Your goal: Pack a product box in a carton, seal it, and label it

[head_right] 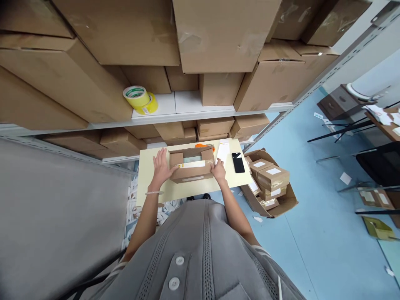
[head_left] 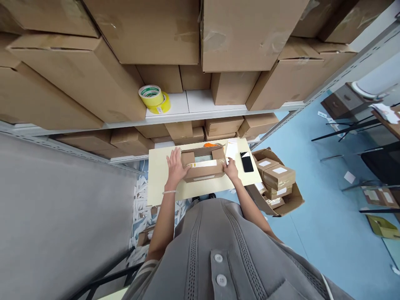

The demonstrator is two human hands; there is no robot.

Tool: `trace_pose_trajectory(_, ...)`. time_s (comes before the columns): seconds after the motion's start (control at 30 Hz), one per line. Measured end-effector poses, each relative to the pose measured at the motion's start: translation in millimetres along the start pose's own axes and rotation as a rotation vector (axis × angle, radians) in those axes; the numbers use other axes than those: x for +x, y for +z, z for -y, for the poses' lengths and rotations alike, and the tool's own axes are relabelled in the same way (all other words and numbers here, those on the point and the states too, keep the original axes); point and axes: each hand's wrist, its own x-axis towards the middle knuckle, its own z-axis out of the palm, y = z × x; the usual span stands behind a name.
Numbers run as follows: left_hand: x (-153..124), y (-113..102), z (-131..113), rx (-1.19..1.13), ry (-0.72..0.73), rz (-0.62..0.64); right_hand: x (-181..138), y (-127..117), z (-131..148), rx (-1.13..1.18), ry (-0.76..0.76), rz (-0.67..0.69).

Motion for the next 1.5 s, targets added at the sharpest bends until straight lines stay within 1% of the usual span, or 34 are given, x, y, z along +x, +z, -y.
trace_pose_trajectory(0.07, 11.9, 1.6, -9.5, 0.123, 0.073, 0.062, 3.3, 1.8, -4.1, 0.004, 0.025, 0.074)
trace_pose_trajectory(0.13, 16.9, 3.3, -17.6, 0.195, 0.122, 0.114, 4.8, 3.7, -10.3, 0.034, 0.035, 0.12)
trace_pose_trajectory(0.2, 13.6, 6.2, -22.1, 0.229, 0.141, 0.138, 3.8, 6.5, -16.3, 0.083, 0.045, 0.141)
trace_pose_trajectory(0.3, -3.9, 13.5, -19.1, 0.22, 0.127, 0.157, -1.2, 11.6, -23.4, 0.216, 0.002, 0.155)
trace_pose_trajectory(0.37, -18.5, 19.7, -11.6, 0.186, 0.079, 0.156, -5.0, 13.7, -27.4, 0.323, -0.072, 0.16)
trace_pose_trajectory(0.43, -31.1, 26.3, -2.7, 0.126, -0.02, 0.141, -7.8, 13.8, -31.3, 0.401, -0.128, 0.168)
trace_pose_trajectory(0.5, -39.8, 32.5, 5.0, 0.006, -0.123, 0.15, -9.5, 12.3, -34.6, 0.432, -0.143, 0.187)
trace_pose_trajectory(0.6, -48.2, 38.9, 13.1, -0.236, -0.207, 0.175, -11.6, 10.3, -36.3, 0.421, -0.122, 0.232)
trace_pose_trajectory(0.63, -51.1, 39.6, 15.4, -0.288, -0.224, 0.171, -12.8, 10.3, -35.7, 0.409, -0.113, 0.248)
trace_pose_trajectory(0.7, -58.4, 38.6, 20.5, -0.321, -0.273, 0.153, -16.5, 11.7, -32.4, 0.391, -0.098, 0.277)
trace_pose_trajectory(0.83, -75.6, 29.5, 26.3, -0.258, -0.341, 0.134, -26.8, 18.6, -19.7, 0.391, -0.089, 0.335)
trace_pose_trajectory(0.9, -79.0, 25.5, 21.1, -0.158, -0.329, 0.068, -30.6, 21.6, -13.5, 0.395, -0.091, 0.363)
trace_pose_trajectory(1.0, -72.8, 26.0, 2.0, 0.015, -0.264, -0.049, -30.2, 22.7, -9.9, 0.386, -0.093, 0.378)
trace_pose_trajectory(1.07, -64.9, 31.3, -12.4, 0.062, -0.21, -0.049, -23.9, 20.8, -12.0, 0.363, -0.104, 0.364)
trace_pose_trajectory(1.13, -58.9, 38.6, -22.9, 0.063, -0.158, 0.002, -11.6, 16.9, -14.9, 0.316, -0.125, 0.318)
trace_pose_trajectory(1.23, -57.8, 48.8, -28.1, 0.053, -0.115, 0.057, 17.7, 10.6, -12.3, 0.189, -0.193, 0.196)
trace_pose_trajectory(1.3, -60.2, 53.3, -26.7, 0.057, -0.111, 0.062, 42.0, 9.5, -3.3, 0.067, -0.256, 0.135)
trace_pose_trajectory(1.4, -62.3, 56.5, -23.3, 0.081, -0.112, 0.06, 78.7, 16.9, 16.4, -0.127, -0.313, 0.135)
trace_pose_trajectory(1.5, -61.8, 57.6, -22.5, 0.109, -0.119, 0.049, 108.0, 32.1, 33.1, -0.201, -0.317, 0.19)
